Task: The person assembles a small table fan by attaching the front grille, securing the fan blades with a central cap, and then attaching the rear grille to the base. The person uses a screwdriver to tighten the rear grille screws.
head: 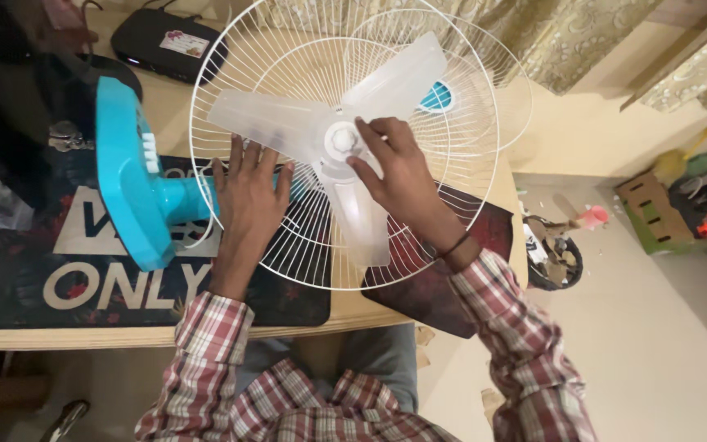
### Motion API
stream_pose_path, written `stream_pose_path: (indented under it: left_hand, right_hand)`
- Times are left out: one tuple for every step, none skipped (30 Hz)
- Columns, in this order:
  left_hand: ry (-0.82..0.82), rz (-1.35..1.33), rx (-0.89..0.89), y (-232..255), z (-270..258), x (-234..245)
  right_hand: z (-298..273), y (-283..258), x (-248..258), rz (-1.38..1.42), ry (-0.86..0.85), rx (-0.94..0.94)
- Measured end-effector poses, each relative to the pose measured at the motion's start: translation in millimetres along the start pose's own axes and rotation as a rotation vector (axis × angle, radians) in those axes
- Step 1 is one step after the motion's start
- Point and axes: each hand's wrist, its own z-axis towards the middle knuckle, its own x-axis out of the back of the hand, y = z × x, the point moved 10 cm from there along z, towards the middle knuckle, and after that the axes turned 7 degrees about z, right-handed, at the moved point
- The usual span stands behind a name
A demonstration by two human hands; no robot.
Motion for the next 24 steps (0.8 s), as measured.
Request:
stream_pose_path:
  left_hand:
    - [0.001, 0.004, -0.003, 0, 0, 0]
    - [0.003, 0.008, -0.005, -1, -1, 0]
    - [0.007, 0.011, -0.012, 0, -1, 0]
    - [0.011, 0.015, -0.018, 0, -2, 0]
    - [0.017, 0.019, -0.024, 0, -2, 1]
    - [0.011, 0.024, -0.022, 0, -2, 1]
    - [0.004, 0.027, -0.018, 0, -2, 0]
    - [-0.003, 0.029, -0.015, -1, -2, -2]
    - [-0.004, 0.029, -0.019, -1, -2, -2]
    - [-0.005, 0.028, -0.023, -1, -2, -2]
    - [-0.005, 0.026, -0.028, 0, -2, -3]
    - [-0.014, 0.028, -0.029, 1, -2, -5]
    - [-0.024, 0.033, -0.030, 1, -2, -5]
    - [-0.034, 0.039, -0.032, 1, -3, -5]
    - [-0.039, 0.046, -0.039, 1, -3, -5]
    - [-0.043, 0.053, -0.047, 2, -4, -5]
    - [-0.047, 0.061, -0.053, 3, -5, -4]
    - [-0.044, 0.055, -0.067, 4, -6, -2]
    - [-0.039, 0.050, -0.081, 5, -7, 0]
    - [-0.034, 0.044, -0.094, 7, -7, 2]
    - [-0.042, 0.052, -0.098, 8, -8, 3]
    - [-0.050, 0.060, -0.102, 8, -9, 4]
    - [-0.057, 0.070, -0.104, 8, -10, 5]
    - [-0.067, 0.079, -0.102, 9, -10, 5]
  right_hand:
    - [-8, 3, 8, -0.011, 0.040, -0.024]
    - [-17, 6, 16, -0.021, 0.079, -0.047]
    - [-27, 13, 25, -0.010, 0.115, -0.116]
    - [-39, 21, 34, 0.001, 0.151, -0.184]
    - [-51, 28, 42, 0.013, 0.186, -0.250]
    - [-65, 32, 53, 0.010, 0.238, -0.297]
    - [-81, 35, 63, 0.006, 0.289, -0.344]
    - [-98, 41, 72, 0.036, 0.368, -0.418]
    - [-119, 44, 79, 0.066, 0.447, -0.496]
    - [-140, 47, 84, 0.096, 0.526, -0.573]
    - [-154, 37, 90, 0.011, 0.565, -0.539]
    - [-167, 27, 94, -0.074, 0.602, -0.504]
    - [-179, 17, 97, -0.156, 0.638, -0.470]
    - [-193, 24, 97, -0.100, 0.672, -0.553]
    - [-206, 31, 95, -0.044, 0.707, -0.635]
    - [-218, 39, 93, 0.014, 0.740, -0.717]
    - [-224, 46, 87, 0.142, 0.760, -0.728]
    - [-227, 53, 79, 0.271, 0.780, -0.736]
    - [-228, 61, 71, 0.400, 0.797, -0.740]
    - [-227, 65, 64, 0.449, 0.791, -0.741]
    - [-225, 69, 56, 0.500, 0.782, -0.740]
    - [-224, 72, 50, 0.550, 0.772, -0.739]
    - [-223, 75, 42, 0.622, 0.762, -0.745]
    - [-222, 76, 35, 0.694, 0.750, -0.751]
